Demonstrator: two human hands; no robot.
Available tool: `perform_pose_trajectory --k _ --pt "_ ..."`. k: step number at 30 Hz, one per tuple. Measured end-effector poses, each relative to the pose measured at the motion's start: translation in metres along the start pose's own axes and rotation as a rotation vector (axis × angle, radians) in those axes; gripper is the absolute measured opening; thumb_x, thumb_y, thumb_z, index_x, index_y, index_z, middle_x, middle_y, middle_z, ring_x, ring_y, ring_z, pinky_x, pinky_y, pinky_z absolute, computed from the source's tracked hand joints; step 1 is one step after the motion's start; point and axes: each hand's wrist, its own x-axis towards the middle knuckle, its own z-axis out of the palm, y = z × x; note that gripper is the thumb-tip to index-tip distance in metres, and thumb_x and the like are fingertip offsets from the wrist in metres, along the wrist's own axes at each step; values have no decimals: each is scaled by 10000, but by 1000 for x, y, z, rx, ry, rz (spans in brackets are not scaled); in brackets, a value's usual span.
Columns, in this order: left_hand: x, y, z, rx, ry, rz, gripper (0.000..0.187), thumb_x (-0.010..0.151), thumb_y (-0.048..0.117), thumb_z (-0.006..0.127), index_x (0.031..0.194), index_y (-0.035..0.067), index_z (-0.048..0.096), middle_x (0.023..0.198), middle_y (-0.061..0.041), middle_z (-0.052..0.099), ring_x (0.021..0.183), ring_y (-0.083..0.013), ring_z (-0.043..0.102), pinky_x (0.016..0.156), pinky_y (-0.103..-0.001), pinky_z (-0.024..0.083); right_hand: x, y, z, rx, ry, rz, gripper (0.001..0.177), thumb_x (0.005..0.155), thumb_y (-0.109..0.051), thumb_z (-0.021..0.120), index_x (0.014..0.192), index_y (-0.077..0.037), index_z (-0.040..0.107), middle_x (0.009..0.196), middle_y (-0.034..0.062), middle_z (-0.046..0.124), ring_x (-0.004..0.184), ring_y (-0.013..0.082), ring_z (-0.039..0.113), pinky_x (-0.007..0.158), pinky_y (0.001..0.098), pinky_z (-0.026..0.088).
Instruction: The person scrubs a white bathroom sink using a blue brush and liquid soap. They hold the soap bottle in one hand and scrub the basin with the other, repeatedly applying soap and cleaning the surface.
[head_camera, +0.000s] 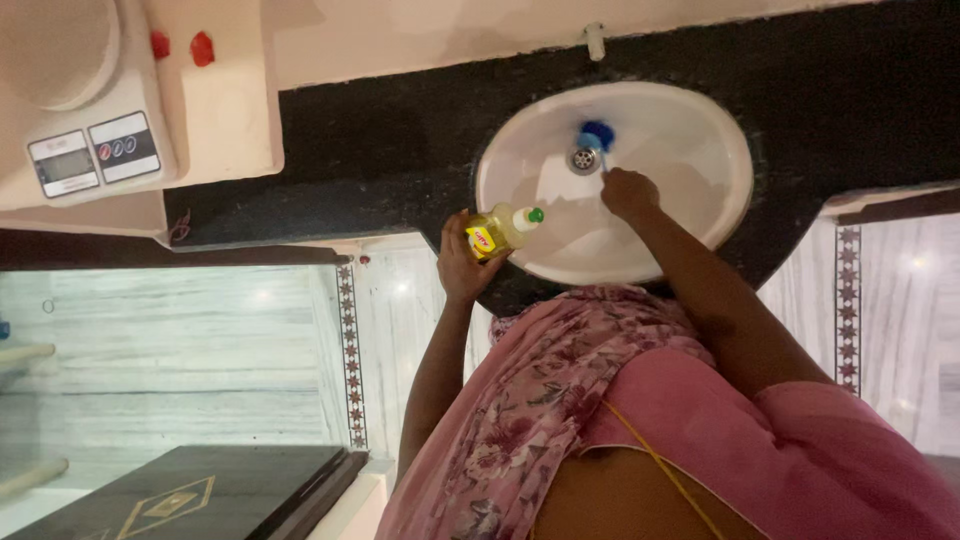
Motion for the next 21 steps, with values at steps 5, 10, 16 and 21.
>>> perform_pose_trajectory --k 5,10,16,21 --pt "0 -2 2 -2 -27 -46 983 712 504 924 1455 35 483 1403 -217 562 1249 -399 608 976 -454 558 -73 28 -24 54 11 197 290 941 -209 517 1093 -50 706 1092 214 725 1019 433 700 868 564 556" --pt "-3 -9 3 -16 -7 -7 1005 701 478 944 1463 26 469 1411 -212 554 1293 -406 581 1036 -462 531 -122 9 -18 -60 -121 -95 284 873 -207 548 1051 -54 709 1073 190 734 995 409 715 870 570 553" --pt "-3 -6 3 -32 -13 -22 1015 678 448 959 1455 24 461 1406 -211 553 1270 -400 589 1011 -449 539 -105 -35 35 256 -454 -279 438 1035 -385 489 1014 -8 711 1020 242 747 935 424 708 906 521 549" --pt "-1 -1 2 -24 -8 -44 1002 675 444 967 1452 44 475 1400 -197 567 1260 -394 608 994 -445 551 -80 41 16 63 -1 -412 411 847 -300 554 1096 -9 704 1193 240 683 1098 415 638 943 513 502"
